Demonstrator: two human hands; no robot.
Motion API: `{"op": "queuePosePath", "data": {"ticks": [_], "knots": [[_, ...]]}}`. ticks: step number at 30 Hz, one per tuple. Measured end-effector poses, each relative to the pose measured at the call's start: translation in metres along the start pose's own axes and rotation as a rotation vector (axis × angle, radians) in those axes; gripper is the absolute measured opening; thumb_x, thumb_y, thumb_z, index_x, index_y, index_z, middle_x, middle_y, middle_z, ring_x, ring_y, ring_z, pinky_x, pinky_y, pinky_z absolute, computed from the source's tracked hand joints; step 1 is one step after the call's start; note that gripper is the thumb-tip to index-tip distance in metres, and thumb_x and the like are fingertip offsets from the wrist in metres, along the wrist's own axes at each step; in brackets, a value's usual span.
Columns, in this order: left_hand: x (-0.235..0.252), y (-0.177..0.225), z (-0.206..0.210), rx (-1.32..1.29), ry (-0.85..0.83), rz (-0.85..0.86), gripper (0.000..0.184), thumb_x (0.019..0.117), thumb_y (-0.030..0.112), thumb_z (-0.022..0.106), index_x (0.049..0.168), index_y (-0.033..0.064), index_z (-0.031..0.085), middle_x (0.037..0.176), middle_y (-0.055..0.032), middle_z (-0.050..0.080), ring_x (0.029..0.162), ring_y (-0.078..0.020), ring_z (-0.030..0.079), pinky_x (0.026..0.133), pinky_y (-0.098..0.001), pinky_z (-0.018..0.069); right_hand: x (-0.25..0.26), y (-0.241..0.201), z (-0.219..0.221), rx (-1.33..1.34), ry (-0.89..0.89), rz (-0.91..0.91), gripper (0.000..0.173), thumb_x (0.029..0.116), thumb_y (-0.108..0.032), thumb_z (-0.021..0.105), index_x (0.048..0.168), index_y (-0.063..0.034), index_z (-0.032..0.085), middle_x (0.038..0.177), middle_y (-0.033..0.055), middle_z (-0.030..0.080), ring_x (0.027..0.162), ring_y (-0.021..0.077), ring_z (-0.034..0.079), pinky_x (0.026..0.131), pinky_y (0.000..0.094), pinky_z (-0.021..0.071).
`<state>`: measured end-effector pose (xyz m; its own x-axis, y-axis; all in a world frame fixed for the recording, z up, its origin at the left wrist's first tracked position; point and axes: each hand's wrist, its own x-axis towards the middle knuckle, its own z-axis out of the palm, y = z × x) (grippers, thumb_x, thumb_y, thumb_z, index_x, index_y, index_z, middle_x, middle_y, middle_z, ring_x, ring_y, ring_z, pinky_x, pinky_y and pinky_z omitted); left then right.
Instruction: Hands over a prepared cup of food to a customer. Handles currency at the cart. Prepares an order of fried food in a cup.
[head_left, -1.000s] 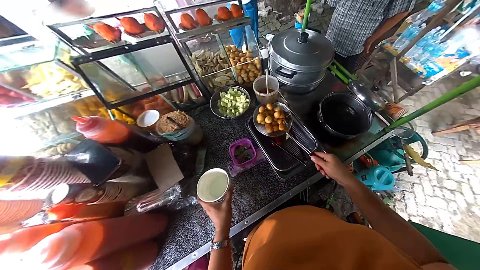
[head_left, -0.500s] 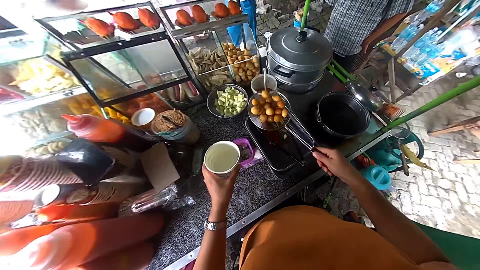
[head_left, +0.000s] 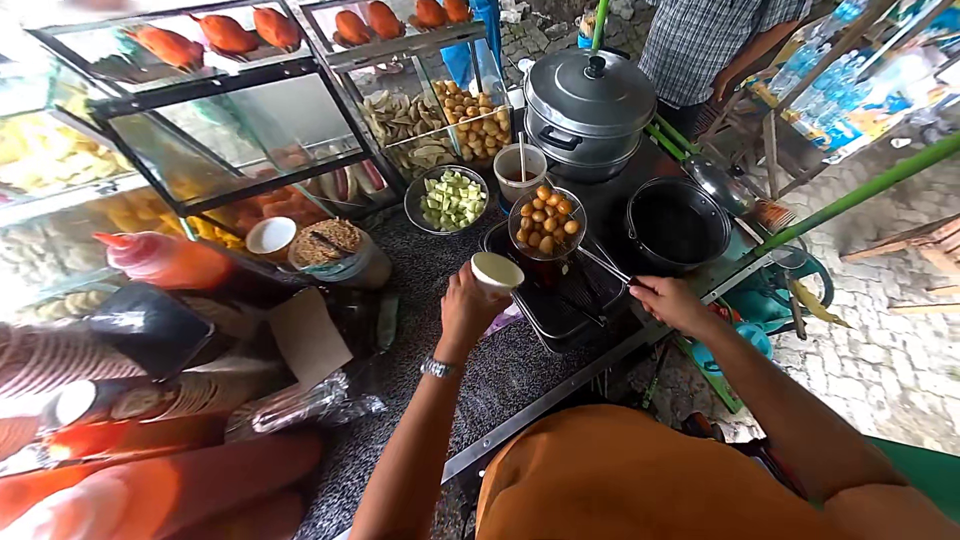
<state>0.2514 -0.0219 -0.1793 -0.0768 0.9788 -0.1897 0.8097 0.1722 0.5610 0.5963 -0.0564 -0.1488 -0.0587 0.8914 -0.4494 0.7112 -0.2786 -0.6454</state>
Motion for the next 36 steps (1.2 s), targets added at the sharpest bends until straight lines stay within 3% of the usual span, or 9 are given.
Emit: {"op": "queuePosePath", "data": {"ticks": [4,6,8,10,16,20,26,36], "knots": [[0.017,0.035,0.006,0.018,-0.066,0.078,0.095,0.0746,0.029,0.092,0.148,-0.0026,0.041,0.14,-0.036,0.049,0.119,-0.0567,0.055,0.091,-0.0734,0.047,-0.009,-0.018,-0.02,-0.163,0.134,-0.08,0.04,0.1102,-0.027,0.049,0.138,-0.0022,0.062,0.098,0.023,0.071,0.085,0.0359,0.069,0.083,0.0569,0.055],[0.027,0.048,0.011,0.019,-0.079,0.07,0.096,0.0731,0.03,0.093,0.147,-0.0021,0.04,0.14,-0.0363,0.049,0.115,-0.0572,0.057,0.087,-0.0729,0.0483,-0.016,-0.026,-0.025,-0.234,0.174,-0.105,0.041,0.1102,-0.028,0.049,0.141,-0.0027,0.06,0.105,0.0234,0.072,0.092,0.0384,0.071,0.086,0.0596,0.0547],[0.046,0.06,0.017,0.013,-0.099,0.035,0.094,0.0785,0.033,0.089,0.148,-0.005,0.038,0.141,-0.0377,0.047,0.118,-0.0569,0.056,0.089,-0.0725,0.0475,-0.023,-0.033,-0.027,-0.306,0.204,-0.112,0.044,0.1101,-0.028,0.049,0.144,-0.0024,0.057,0.116,0.0236,0.071,0.105,0.0409,0.07,0.092,0.0619,0.053],[0.061,0.069,0.02,0.022,-0.119,-0.017,0.096,0.0787,0.035,0.088,0.15,-0.004,0.037,0.142,-0.0356,0.047,0.121,-0.0535,0.056,0.094,-0.0698,0.0477,-0.027,-0.037,-0.028,-0.381,0.238,-0.108,0.045,0.1099,-0.029,0.049,0.146,-0.0033,0.055,0.121,0.023,0.07,0.109,0.042,0.069,0.094,0.062,0.0524],[0.068,0.079,0.029,0.043,-0.105,-0.018,0.099,0.0779,0.035,0.089,0.151,-0.0034,0.035,0.145,-0.0333,0.046,0.121,-0.0503,0.058,0.094,-0.0655,0.0496,-0.03,-0.038,-0.029,-0.455,0.301,-0.117,0.044,0.11,-0.028,0.049,0.146,-0.0027,0.056,0.121,0.0227,0.07,0.105,0.0423,0.07,0.09,0.0612,0.0539],[0.059,0.069,0.04,-0.042,0.004,0.071,0.095,0.0796,0.028,0.089,0.149,-0.0067,0.033,0.145,-0.0377,0.042,0.119,-0.0553,0.056,0.088,-0.0689,0.0495,-0.03,-0.036,-0.029,-0.457,0.319,-0.129,0.044,0.1099,-0.027,0.05,0.145,-0.0022,0.057,0.119,0.0234,0.071,0.105,0.0427,0.07,0.089,0.0609,0.0542],[0.046,0.06,0.052,-0.038,0.099,0.111,0.101,0.0739,0.027,0.093,0.15,-0.001,0.032,0.143,-0.0349,0.044,0.112,-0.0547,0.059,0.083,-0.0667,0.0527,-0.032,-0.034,-0.028,-0.466,0.32,-0.11,0.044,0.1099,-0.028,0.05,0.147,-0.0036,0.055,0.122,0.0225,0.07,0.106,0.0416,0.07,0.09,0.0602,0.0541],[0.05,0.05,0.072,-0.231,0.12,0.133,0.112,0.0679,0.019,0.096,0.153,0.0,0.026,0.148,-0.0357,0.039,0.117,-0.0545,0.057,0.088,-0.0673,0.051,-0.044,-0.039,-0.033,-0.524,0.343,-0.142,0.044,0.1097,-0.028,0.05,0.146,-0.0052,0.056,0.119,0.0205,0.071,0.097,0.0403,0.072,0.083,0.0575,0.0563]]}}
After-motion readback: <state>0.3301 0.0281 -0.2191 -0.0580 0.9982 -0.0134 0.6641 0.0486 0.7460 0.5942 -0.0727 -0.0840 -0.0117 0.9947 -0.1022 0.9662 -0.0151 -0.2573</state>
